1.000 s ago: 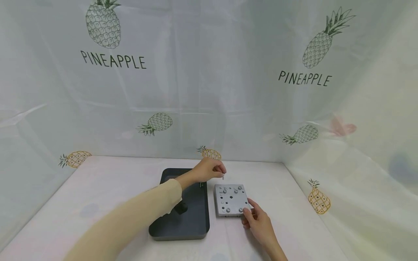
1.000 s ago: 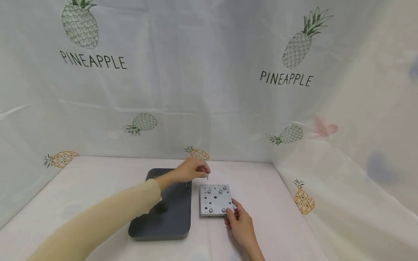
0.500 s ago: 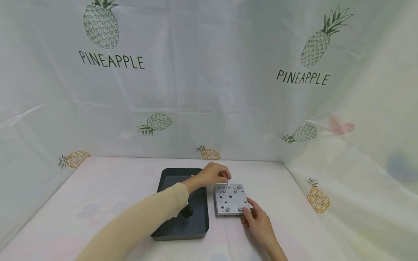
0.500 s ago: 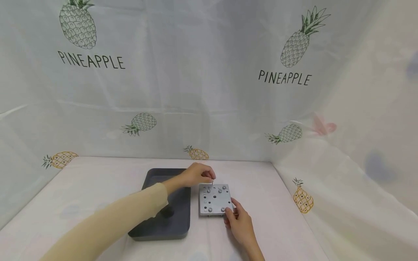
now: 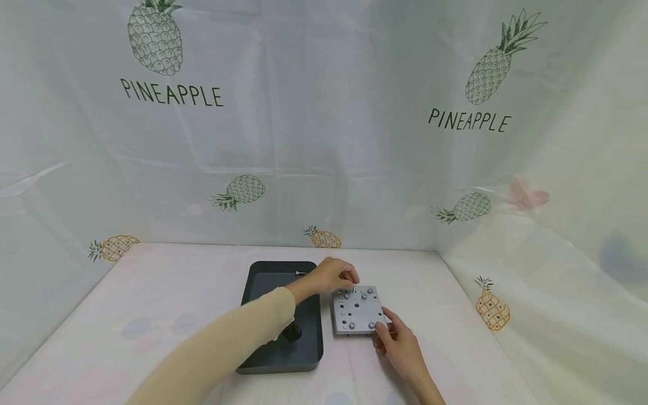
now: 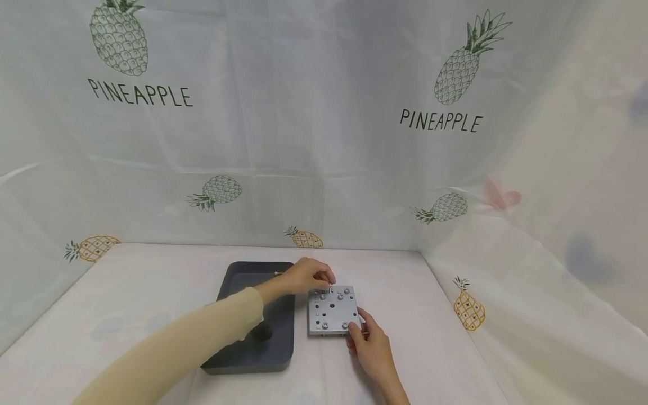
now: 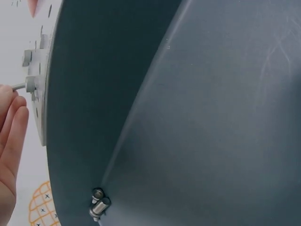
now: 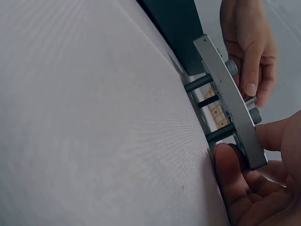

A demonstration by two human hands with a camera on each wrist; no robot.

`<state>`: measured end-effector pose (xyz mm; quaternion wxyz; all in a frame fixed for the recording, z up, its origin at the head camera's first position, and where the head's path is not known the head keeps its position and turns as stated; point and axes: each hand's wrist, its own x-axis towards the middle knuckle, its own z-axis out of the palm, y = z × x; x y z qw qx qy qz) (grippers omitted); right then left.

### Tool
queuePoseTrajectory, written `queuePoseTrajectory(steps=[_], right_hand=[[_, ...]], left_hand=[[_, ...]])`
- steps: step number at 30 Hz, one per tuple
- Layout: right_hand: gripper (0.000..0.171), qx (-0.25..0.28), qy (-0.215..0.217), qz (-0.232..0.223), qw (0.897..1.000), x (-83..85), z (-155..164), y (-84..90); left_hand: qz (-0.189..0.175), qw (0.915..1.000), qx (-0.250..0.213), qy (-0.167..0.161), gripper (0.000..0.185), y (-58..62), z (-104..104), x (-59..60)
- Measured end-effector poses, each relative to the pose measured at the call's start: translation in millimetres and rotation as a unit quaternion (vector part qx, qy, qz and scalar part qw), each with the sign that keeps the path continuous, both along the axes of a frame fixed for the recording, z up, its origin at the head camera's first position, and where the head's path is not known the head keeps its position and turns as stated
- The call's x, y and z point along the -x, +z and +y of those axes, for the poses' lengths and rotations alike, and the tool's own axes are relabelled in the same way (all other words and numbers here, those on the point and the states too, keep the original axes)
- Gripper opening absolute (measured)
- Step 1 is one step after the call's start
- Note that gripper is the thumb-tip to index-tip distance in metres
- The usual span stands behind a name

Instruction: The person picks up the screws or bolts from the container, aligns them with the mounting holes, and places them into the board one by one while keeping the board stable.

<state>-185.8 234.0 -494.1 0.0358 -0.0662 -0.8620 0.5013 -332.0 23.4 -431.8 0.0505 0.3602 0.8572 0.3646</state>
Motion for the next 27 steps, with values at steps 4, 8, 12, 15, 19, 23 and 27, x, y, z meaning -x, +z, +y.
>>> queuePoseTrajectory(steps=[4,8,12,15,19,23,27], right_hand=[[0.053,0.000,0.001,-0.001,1.000,0.0,0.1,-0.1],[0.054,0.001,0.001,-0.002,1.000,0.5,0.1,-0.3],[0.054,0.002,0.002,-0.002,1.000,0.7,0.5,-0.4],[0.054,0.004,0.003,-0.001,1.000,0.6,0.4,-0.1],[0.053,0.008,-0.001,-0.003,1.000,0.9,-0.3,0.2],[0.054,0.009,-0.002,-0.005,1.000,0.7,-0.2,0.5],[0.054,0.004,0.003,-0.002,1.000,0.6,0.4,0.3]], left_hand=[[-0.005,1.0000,-0.001,0.000,0.011,-2.7,1.5,1.8],[-0.005,1.0000,0.003,-0.004,0.012,-3.4,3.4,3.0],[-0.004,0.9999,0.004,-0.010,0.012,-0.6,4.3,1.7],[-0.005,0.9999,0.005,-0.010,0.012,0.8,4.7,0.9],[-0.009,0.9999,0.004,-0.009,0.012,1.8,5.5,0.0],[-0.009,0.9999,0.005,-0.008,0.012,1.8,5.6,0.3],[-0.006,1.0000,0.005,-0.005,0.013,0.6,4.9,1.7]])
